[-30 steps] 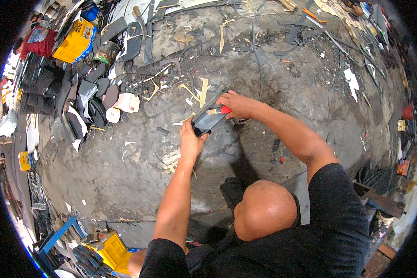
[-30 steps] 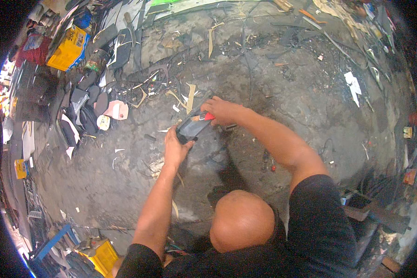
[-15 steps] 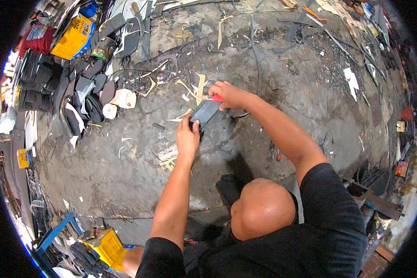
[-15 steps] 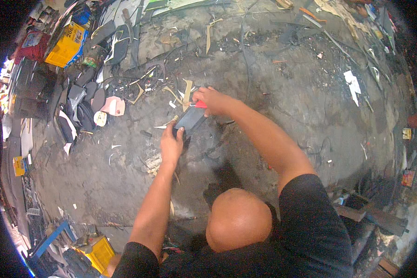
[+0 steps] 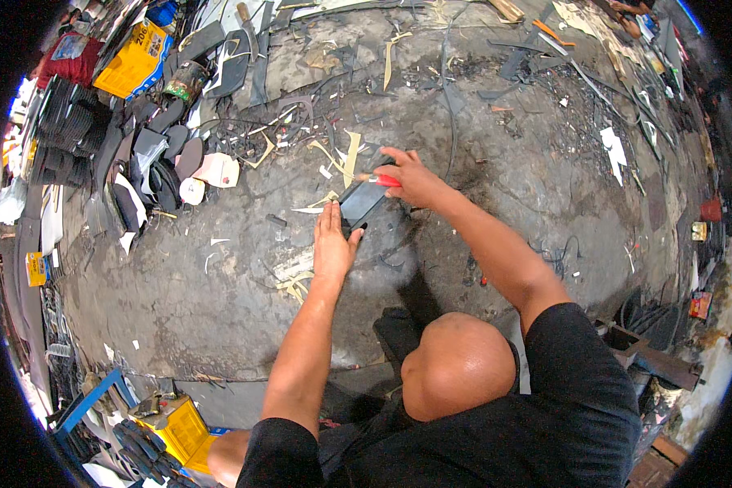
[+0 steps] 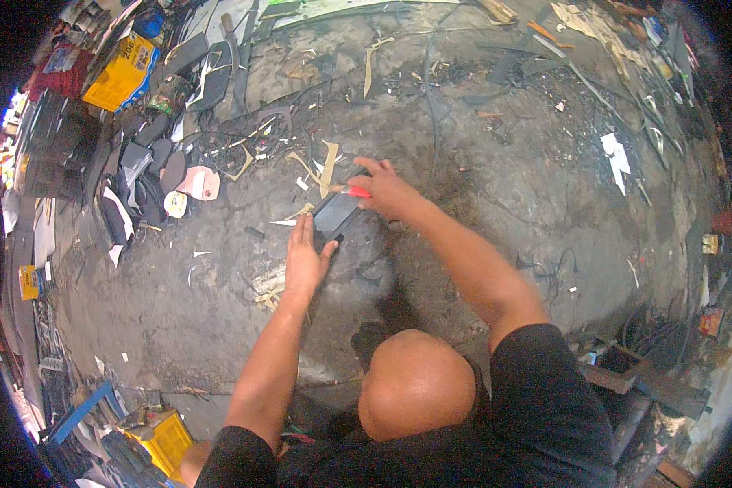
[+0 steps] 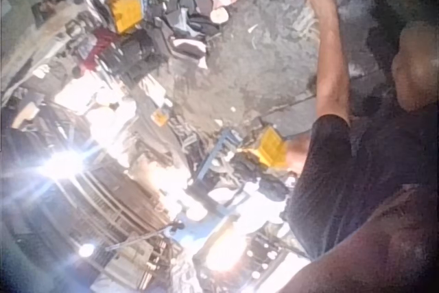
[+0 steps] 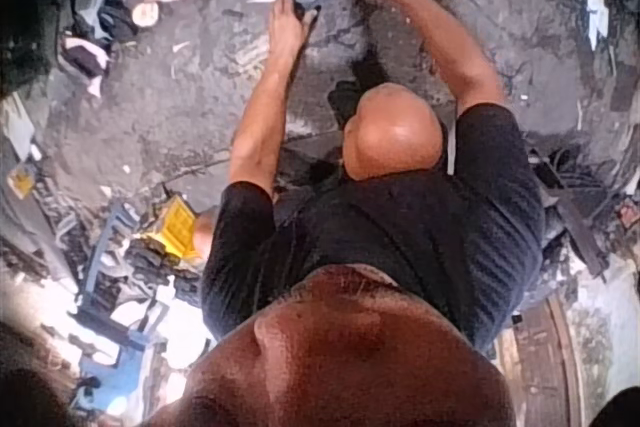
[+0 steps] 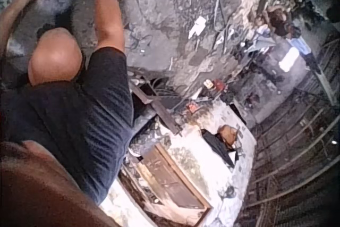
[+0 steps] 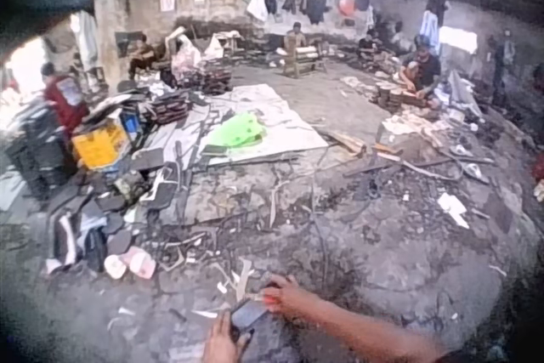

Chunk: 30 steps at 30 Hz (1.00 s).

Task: The person uses a red utility knife to cut a small black rubber piece, then moves to a large gray rubber sheet and cuts it into smaller pieces. The person also handles a pile of black rubber scraps, placing them aside.

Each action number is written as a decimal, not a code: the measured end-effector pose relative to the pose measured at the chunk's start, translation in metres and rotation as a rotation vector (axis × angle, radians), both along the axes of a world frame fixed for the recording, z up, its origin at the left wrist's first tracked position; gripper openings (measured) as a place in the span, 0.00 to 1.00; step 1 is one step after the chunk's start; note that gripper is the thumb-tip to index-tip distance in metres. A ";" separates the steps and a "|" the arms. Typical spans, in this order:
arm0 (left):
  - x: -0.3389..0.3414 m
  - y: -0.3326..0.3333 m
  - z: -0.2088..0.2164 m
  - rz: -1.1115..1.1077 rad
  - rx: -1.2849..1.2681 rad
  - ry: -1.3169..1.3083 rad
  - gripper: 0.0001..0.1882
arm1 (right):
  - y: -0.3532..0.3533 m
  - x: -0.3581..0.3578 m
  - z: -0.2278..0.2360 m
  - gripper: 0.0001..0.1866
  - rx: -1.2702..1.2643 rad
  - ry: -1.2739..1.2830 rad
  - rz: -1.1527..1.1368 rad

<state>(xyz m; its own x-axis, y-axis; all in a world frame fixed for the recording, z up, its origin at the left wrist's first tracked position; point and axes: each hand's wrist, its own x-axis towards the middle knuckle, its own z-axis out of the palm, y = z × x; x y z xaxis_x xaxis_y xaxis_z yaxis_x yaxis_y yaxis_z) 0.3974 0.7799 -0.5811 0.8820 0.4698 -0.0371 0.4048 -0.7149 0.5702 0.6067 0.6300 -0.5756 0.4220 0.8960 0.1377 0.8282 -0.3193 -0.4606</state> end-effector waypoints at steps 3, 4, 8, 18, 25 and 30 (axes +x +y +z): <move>-0.007 0.001 0.010 0.098 -0.126 -0.019 0.49 | -0.004 -0.035 -0.001 0.32 0.058 0.195 -0.295; -0.011 0.001 0.013 0.148 -0.180 -0.042 0.50 | -0.010 -0.053 -0.002 0.29 0.028 0.157 -0.285; -0.048 -0.005 -0.007 0.311 -0.138 0.014 0.53 | -0.014 -0.088 0.003 0.29 -0.161 0.136 -0.338; -0.089 -0.036 -0.002 0.483 -0.217 0.123 0.50 | -0.007 -0.120 -0.004 0.33 -0.247 0.144 -0.145; -0.129 -0.020 0.001 0.597 -0.098 0.389 0.48 | -0.004 -0.122 0.000 0.28 -0.307 0.129 -0.241; -0.145 -0.015 -0.016 0.517 -0.054 0.417 0.47 | -0.008 -0.102 -0.004 0.31 -0.303 0.031 -0.302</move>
